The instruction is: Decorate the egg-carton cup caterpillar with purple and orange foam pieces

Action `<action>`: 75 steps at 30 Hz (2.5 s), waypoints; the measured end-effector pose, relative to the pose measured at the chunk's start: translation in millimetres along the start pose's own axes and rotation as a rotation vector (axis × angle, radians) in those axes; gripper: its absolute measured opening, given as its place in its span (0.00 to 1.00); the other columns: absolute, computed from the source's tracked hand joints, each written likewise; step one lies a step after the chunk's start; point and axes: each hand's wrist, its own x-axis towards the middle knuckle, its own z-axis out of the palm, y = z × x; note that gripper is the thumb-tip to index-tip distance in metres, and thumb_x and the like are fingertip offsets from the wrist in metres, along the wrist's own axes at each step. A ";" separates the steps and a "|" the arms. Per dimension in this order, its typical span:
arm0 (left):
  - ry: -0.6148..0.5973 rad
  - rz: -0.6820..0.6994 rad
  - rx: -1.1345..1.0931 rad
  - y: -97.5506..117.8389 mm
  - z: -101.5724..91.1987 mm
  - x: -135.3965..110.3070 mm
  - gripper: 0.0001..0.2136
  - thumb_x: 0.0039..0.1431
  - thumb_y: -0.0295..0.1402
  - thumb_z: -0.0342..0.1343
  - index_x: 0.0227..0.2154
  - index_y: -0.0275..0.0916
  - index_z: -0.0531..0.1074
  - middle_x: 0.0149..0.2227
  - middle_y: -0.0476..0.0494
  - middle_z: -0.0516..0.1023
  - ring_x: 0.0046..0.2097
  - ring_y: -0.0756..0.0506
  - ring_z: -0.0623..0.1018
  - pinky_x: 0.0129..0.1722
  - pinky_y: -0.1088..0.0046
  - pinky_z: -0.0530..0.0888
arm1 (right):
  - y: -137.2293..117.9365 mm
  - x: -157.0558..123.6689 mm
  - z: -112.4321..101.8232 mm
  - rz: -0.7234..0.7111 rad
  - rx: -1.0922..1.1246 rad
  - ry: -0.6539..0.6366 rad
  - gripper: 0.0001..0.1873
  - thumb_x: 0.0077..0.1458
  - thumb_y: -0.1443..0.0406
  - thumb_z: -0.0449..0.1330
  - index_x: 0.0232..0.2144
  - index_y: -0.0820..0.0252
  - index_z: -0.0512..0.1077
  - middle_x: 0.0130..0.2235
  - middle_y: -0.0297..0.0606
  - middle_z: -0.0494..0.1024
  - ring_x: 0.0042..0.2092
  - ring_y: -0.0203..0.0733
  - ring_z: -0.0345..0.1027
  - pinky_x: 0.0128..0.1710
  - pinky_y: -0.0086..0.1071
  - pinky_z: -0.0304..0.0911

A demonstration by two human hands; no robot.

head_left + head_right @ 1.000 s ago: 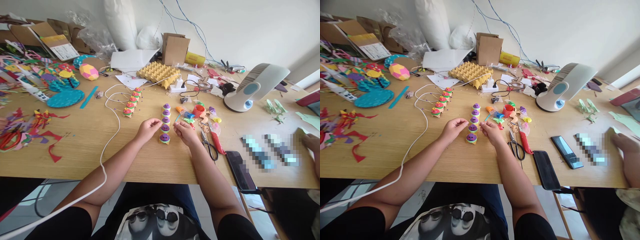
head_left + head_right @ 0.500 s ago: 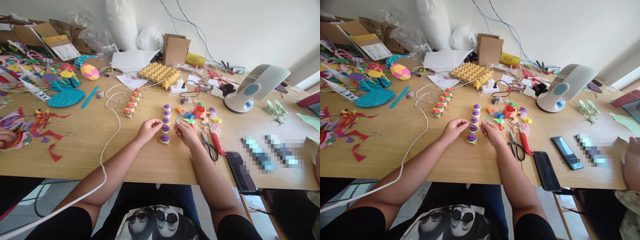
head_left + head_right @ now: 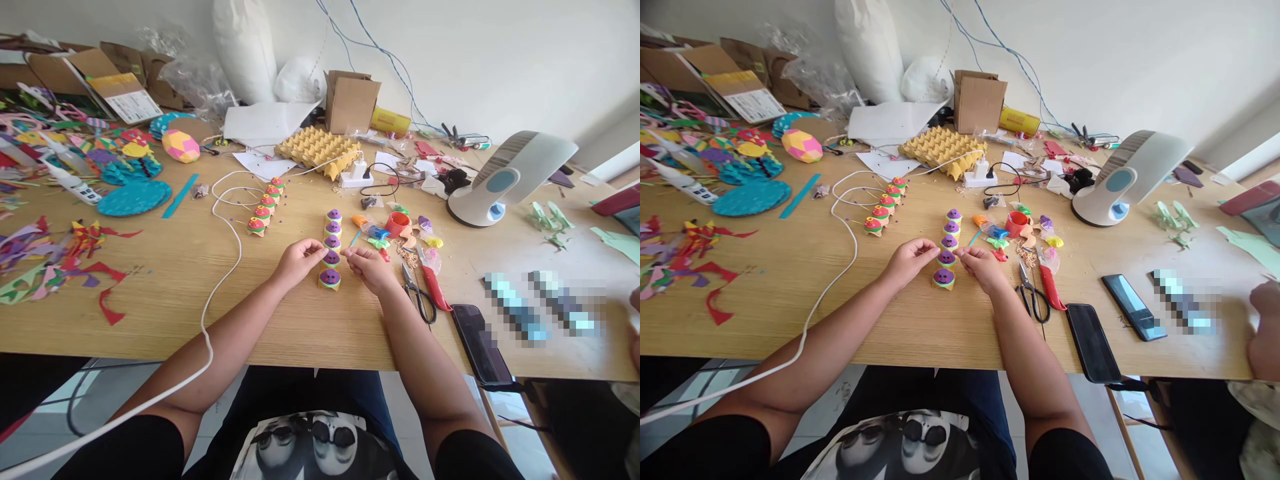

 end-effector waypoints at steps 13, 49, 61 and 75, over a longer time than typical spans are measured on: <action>-0.041 0.015 -0.023 -4.1 1.4 1.9 0.16 0.60 0.47 0.57 0.36 0.39 0.78 0.38 0.44 0.82 0.41 0.45 0.79 0.45 0.70 0.74 | -1.2 -0.3 1.7 0.023 0.049 0.021 0.23 0.43 0.50 0.71 0.24 0.58 0.66 0.20 0.25 0.58 0.21 0.29 0.44 0.21 0.28 0.34; -0.030 -0.012 -0.005 -2.0 0.3 0.6 0.16 0.56 0.47 0.61 0.36 0.37 0.78 0.37 0.43 0.82 0.39 0.45 0.78 0.41 0.72 0.73 | 2.0 0.6 1.5 -0.036 -0.087 0.040 0.22 0.45 0.49 0.69 0.25 0.58 0.67 0.21 0.25 0.58 0.22 0.30 0.43 0.23 0.31 0.35; 0.014 0.037 -0.016 -1.7 -1.2 4.4 0.15 0.62 0.46 0.54 0.30 0.39 0.72 0.30 0.49 0.76 0.37 0.48 0.76 0.42 0.74 0.71 | -2.0 -0.7 5.2 -0.090 -0.117 0.061 0.21 0.54 0.48 0.60 0.25 0.56 0.61 0.22 0.27 0.59 0.22 0.31 0.46 0.22 0.30 0.37; -0.022 0.014 -0.023 -4.1 -1.1 4.5 0.17 0.59 0.49 0.58 0.34 0.38 0.77 0.35 0.44 0.82 0.40 0.45 0.79 0.44 0.70 0.73 | -0.3 -1.6 3.6 -0.093 -0.267 0.106 0.20 0.48 0.49 0.66 0.30 0.58 0.71 0.24 0.28 0.64 0.23 0.30 0.48 0.23 0.29 0.41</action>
